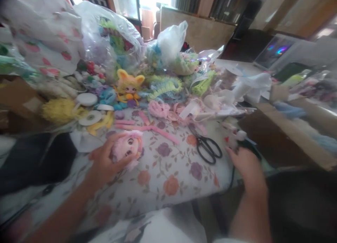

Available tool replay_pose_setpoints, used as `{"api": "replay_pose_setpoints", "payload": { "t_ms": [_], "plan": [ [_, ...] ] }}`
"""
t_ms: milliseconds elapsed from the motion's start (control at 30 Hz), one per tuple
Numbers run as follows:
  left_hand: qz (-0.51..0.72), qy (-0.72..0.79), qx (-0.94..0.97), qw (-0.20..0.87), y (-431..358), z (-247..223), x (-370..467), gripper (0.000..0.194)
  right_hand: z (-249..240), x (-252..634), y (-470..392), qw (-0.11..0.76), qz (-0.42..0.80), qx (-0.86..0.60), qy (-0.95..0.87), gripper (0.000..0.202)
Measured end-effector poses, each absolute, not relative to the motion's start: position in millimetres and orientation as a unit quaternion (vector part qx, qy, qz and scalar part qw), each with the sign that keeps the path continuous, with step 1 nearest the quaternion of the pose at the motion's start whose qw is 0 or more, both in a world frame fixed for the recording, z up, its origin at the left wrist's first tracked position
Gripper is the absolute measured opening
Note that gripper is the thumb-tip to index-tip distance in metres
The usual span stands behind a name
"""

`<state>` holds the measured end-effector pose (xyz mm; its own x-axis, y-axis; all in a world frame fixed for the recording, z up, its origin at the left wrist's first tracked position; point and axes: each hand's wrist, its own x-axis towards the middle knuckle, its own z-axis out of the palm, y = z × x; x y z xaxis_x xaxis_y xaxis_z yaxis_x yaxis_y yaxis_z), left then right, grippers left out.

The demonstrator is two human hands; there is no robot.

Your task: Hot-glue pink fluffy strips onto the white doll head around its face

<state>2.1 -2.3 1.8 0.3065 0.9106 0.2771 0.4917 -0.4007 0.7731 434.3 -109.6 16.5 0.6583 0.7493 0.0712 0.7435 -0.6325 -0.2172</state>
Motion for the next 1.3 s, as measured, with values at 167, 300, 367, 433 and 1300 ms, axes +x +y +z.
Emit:
{"api": "replay_pose_setpoints", "payload": {
  "t_ms": [167, 300, 367, 433, 1300],
  "plan": [
    [0.355, 0.463, 0.758, 0.290, -4, 2, 2, 0.056, 46, 355, -116, 0.218, -0.121, -0.868, -0.430, 0.030],
    [0.343, 0.465, 0.760, 0.297, -6, 5, 2, 0.057, 47, 272, -69, 0.374, 0.118, -0.711, -0.584, 0.023],
    [0.342, 0.464, 0.761, 0.296, -6, 7, 3, 0.057, 45, 238, -43, 0.394, 0.183, -0.620, -0.653, 0.020],
    [0.349, 0.465, 0.761, 0.288, -6, 8, 3, 0.058, 43, 214, -21, 0.420, 0.231, -0.547, -0.687, 0.023],
    [0.340, 0.467, 0.758, 0.304, -3, 10, 0, 0.064, 20, 188, -8, 0.431, 0.258, -0.441, -0.744, 0.028]
  ]
}}
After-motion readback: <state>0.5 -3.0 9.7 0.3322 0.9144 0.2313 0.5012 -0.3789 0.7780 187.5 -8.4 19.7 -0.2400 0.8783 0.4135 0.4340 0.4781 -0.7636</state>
